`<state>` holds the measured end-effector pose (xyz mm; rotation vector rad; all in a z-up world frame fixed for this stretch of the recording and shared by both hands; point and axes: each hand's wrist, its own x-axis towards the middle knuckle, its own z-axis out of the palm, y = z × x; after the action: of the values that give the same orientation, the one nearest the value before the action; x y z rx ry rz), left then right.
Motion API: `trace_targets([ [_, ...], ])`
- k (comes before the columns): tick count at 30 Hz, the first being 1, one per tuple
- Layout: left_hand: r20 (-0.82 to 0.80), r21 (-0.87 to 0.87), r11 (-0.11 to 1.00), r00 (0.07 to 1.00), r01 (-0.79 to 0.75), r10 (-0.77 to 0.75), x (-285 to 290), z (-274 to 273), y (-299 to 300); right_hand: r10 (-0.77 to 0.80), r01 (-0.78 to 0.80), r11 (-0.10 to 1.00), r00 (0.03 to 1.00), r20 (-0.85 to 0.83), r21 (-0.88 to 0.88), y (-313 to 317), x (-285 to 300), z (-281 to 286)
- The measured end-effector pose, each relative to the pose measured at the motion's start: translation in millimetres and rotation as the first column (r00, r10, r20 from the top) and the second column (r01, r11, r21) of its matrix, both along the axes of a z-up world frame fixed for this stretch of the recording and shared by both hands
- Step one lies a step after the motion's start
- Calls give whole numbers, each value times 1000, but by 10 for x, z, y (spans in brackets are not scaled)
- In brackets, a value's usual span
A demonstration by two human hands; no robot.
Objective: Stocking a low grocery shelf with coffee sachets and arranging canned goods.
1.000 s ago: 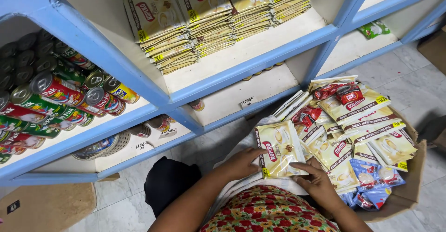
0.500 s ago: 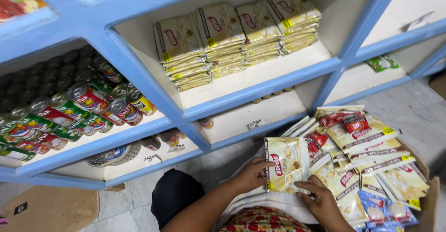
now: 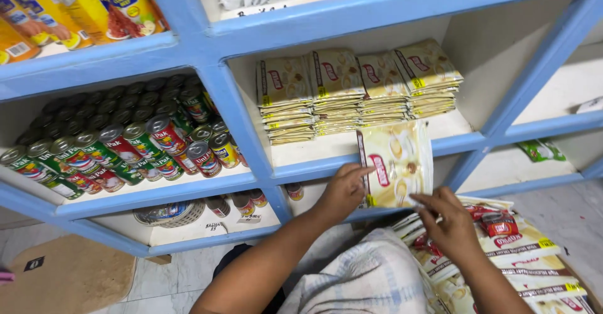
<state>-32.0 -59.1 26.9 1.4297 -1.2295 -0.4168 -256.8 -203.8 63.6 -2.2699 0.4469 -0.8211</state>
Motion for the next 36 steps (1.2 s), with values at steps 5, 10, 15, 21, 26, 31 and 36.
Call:
trace_targets([
  [5, 200, -104, 986, 968, -131, 149, 285, 548, -340, -45, 49, 998, 993, 108, -36, -405, 473, 331],
  [10, 311, -148, 974, 927, -171, 209, 575, 996, -734, -62, 77, 994, 982, 176, -81, -803, 873, 623],
  [15, 411, -217, 951, 863, -222, 295, 1050, 1079, -1312, -88, 109, 990, 971, 222, -84, -1185, 1322, 775],
  [21, 491, 21, 923, 808, -385, 326, 1354, 1263, -1647, -120, 142, 986, 967, 224, -83, -1526, 1835, 711],
  [26, 581, 93, 895, 754, -437, 307, 1403, 1338, -1609, -139, 151, 988, 961, 239, -31, -1676, 2152, 497],
  [31, 652, 163, 857, 705, -489, 278, 1511, 1271, -1661, -209, 207, 978, 957, 202, 31, -1804, 2377, 297],
  [36, 680, 207, 836, 690, -508, 250, 1569, 1289, -1745, -262, 252, 965, 937, 231, 70, -1861, 2423, 246],
])
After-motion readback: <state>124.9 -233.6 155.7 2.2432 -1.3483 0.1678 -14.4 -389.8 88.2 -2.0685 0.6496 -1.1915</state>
